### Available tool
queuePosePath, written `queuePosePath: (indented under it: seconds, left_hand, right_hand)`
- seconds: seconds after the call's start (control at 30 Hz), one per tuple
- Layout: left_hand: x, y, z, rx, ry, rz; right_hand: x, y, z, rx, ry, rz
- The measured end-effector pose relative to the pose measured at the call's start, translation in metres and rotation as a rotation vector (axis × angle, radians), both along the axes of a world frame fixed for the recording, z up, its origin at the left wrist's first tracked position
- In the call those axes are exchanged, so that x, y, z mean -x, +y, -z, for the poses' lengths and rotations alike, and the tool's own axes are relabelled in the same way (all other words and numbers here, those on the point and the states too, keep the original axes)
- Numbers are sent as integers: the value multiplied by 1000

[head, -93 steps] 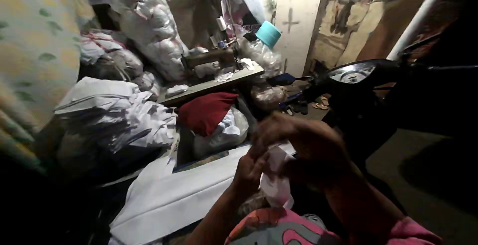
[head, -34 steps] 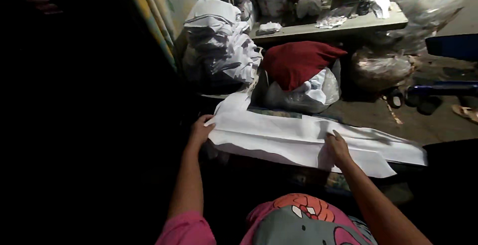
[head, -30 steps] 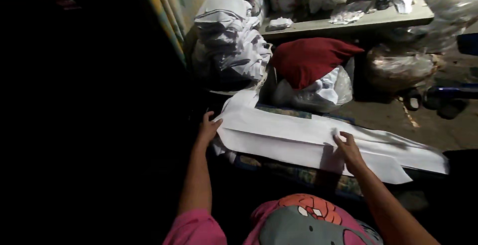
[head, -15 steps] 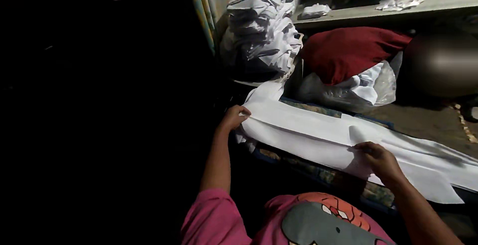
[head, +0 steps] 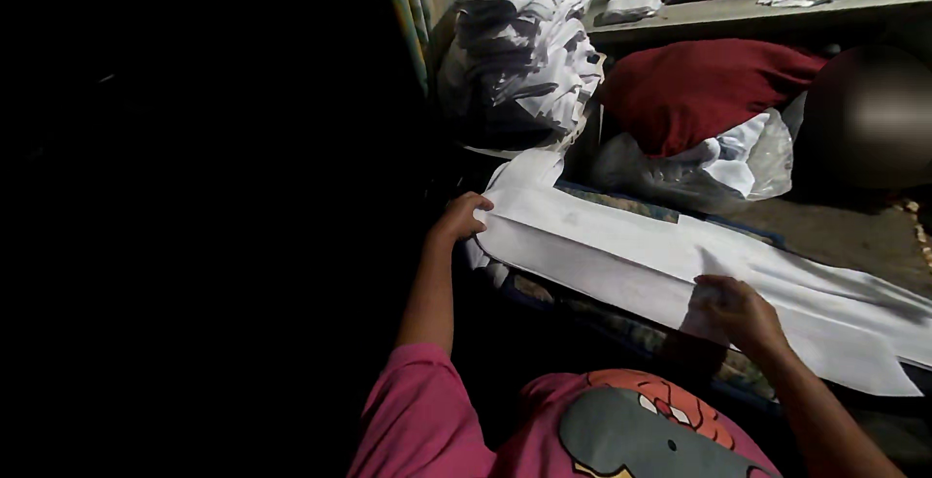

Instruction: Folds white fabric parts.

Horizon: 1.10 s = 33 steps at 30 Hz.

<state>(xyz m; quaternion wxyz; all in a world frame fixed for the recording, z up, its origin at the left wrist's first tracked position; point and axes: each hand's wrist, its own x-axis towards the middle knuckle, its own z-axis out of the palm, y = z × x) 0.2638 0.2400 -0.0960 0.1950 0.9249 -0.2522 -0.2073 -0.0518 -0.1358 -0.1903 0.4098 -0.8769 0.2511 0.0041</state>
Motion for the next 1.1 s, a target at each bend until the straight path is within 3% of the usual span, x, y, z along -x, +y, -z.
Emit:
queuePosePath:
  seconds: [0.47,0.63,0.73,0.8,0.93,1.1]
  left_hand:
    - [1,6,3,12,-3,24]
    - [29,-20,-1,-71,-210,-72]
    - [66,-52,28,102,-388,36]
    - [92,-72,55,117,-379,158]
    - [116,-83,81,-140,-303,272]
    - [111,-79,87,-229,-315,304]
  right_hand:
    - [5,4,-3,55,-56,-31]
    - [2,7,-15,42,-37,-24]
    - [-1,7,-19,47,-27,-23]
    - [-1,5,-15,36,2,-21]
    - [3,1,2,33,-41,-21]
    - [3,1,3,0,-9,15]
